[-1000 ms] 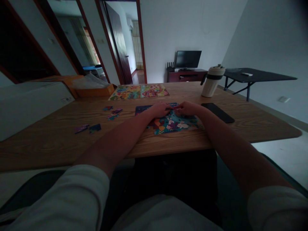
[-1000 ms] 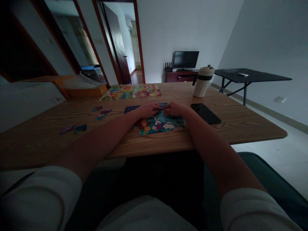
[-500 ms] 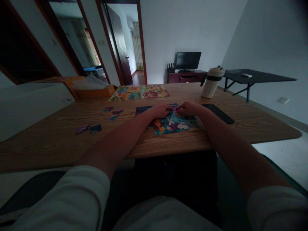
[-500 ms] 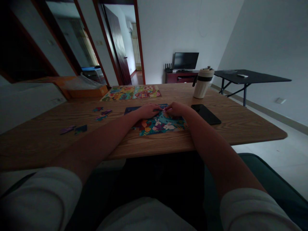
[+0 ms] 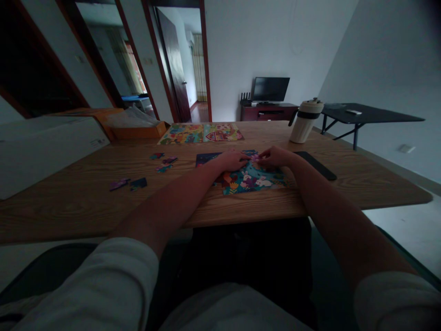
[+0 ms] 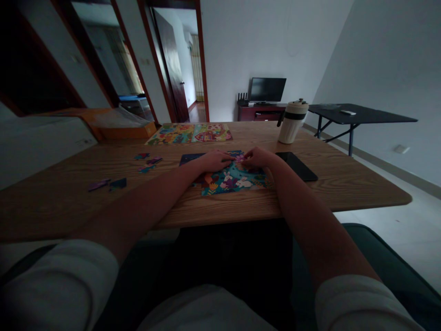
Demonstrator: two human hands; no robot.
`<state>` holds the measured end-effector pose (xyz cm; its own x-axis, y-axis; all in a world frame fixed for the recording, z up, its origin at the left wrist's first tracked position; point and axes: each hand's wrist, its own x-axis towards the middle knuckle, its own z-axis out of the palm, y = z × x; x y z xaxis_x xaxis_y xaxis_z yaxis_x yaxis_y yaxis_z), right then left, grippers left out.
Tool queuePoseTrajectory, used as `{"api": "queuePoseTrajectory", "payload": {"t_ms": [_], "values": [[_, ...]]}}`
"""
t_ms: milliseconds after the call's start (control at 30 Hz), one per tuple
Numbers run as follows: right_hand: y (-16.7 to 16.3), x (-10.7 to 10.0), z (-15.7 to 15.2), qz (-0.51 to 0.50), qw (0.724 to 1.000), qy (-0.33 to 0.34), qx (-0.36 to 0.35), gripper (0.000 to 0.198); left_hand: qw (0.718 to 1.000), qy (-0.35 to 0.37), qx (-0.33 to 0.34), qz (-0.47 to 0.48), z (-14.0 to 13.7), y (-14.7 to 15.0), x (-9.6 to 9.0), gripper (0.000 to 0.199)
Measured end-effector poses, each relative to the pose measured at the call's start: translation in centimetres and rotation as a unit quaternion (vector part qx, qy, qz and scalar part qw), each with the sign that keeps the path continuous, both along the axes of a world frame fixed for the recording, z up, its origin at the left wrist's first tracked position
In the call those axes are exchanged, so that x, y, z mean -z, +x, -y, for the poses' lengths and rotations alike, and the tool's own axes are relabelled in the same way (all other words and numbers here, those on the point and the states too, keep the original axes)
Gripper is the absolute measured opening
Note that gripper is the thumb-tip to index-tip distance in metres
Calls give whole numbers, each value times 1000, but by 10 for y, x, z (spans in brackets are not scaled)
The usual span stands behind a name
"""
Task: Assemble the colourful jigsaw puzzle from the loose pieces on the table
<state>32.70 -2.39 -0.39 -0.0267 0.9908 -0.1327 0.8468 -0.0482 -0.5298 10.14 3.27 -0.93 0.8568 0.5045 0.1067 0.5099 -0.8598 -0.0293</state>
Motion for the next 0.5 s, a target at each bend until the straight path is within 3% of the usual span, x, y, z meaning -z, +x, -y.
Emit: {"api": "queuePoseTrajectory", "payload": {"t_ms": [333, 500], "values": [[0, 3, -3, 8, 1000, 4, -3, 31, 999, 17, -9, -33, 6, -2, -4, 50], [8, 2, -10, 12, 999, 31, -10, 30, 995, -53, -49, -67, 13, 0, -11, 56]]}}
